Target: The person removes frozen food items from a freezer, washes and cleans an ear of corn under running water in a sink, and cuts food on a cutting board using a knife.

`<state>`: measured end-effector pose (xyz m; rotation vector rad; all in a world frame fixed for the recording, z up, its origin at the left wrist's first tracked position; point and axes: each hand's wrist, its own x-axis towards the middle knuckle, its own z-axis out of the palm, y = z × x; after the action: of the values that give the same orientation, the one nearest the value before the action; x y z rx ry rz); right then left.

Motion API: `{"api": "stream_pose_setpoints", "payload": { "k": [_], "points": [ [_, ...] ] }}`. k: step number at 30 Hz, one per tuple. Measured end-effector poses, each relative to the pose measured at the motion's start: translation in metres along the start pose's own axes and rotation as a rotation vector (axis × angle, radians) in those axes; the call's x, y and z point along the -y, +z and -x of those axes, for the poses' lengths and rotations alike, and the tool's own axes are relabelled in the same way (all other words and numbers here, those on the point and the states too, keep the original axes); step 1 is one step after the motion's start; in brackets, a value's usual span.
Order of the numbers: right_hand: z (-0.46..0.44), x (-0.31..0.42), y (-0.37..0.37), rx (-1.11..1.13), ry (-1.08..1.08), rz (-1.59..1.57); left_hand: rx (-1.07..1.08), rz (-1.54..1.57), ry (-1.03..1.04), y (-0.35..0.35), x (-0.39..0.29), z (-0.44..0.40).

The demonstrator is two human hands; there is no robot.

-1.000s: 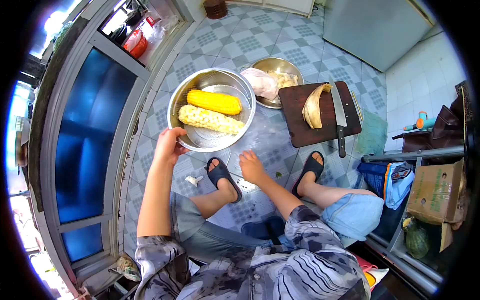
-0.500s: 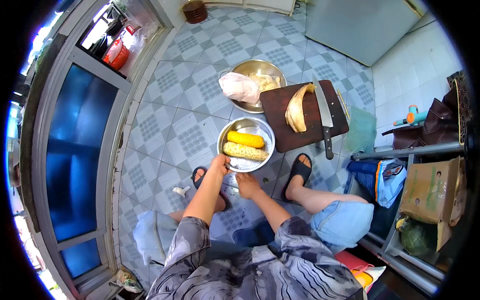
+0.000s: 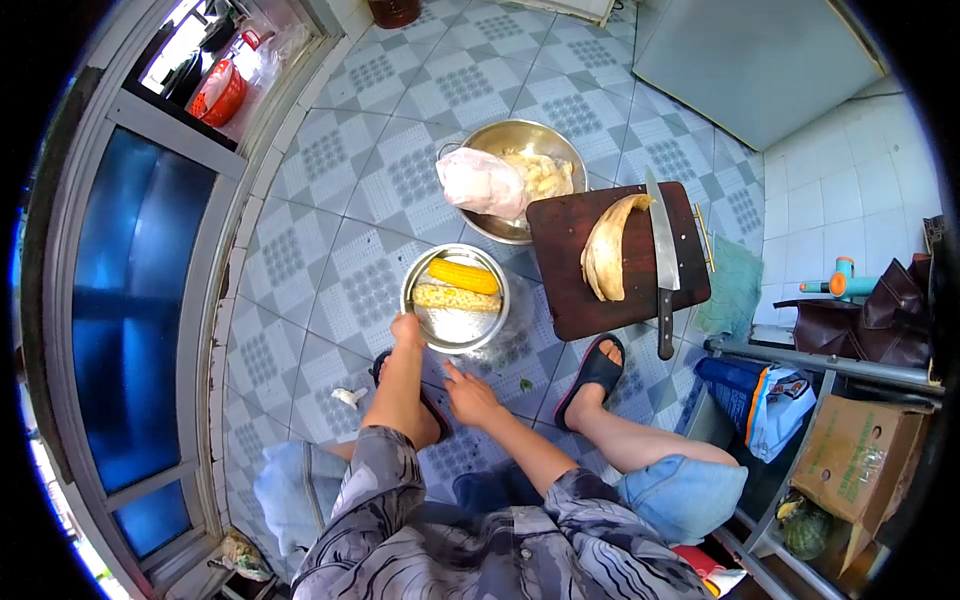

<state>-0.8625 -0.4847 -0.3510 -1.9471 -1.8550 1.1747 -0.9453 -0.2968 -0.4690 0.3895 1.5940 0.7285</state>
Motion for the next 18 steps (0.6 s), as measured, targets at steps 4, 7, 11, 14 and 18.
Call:
{"api": "stream_pose_setpoints", "payload": {
  "k": [4,7,11,14,18],
  "points": [
    [-0.01,0.005,-0.03,0.039,-0.008,0.034,-0.007,-0.023,0.184,-0.005,-0.038,-0.021],
    [-0.008,-0.004,-0.067,0.056,0.013,0.13,-0.112,-0.042,0.313,-0.005,-0.064,-0.051],
    [0.012,-0.005,-0.155,0.075,0.059,0.397,-0.537,-1.031,0.476,0.042,-0.143,0.071],
    [0.045,-0.004,-0.22,0.07,0.153,0.485,-0.403,-0.914,0.439,0.084,-0.185,0.098],
    [0.113,-0.005,-0.287,0.009,0.317,0.544,0.124,-0.883,0.681,0.14,-0.198,0.09]
  ]
}}
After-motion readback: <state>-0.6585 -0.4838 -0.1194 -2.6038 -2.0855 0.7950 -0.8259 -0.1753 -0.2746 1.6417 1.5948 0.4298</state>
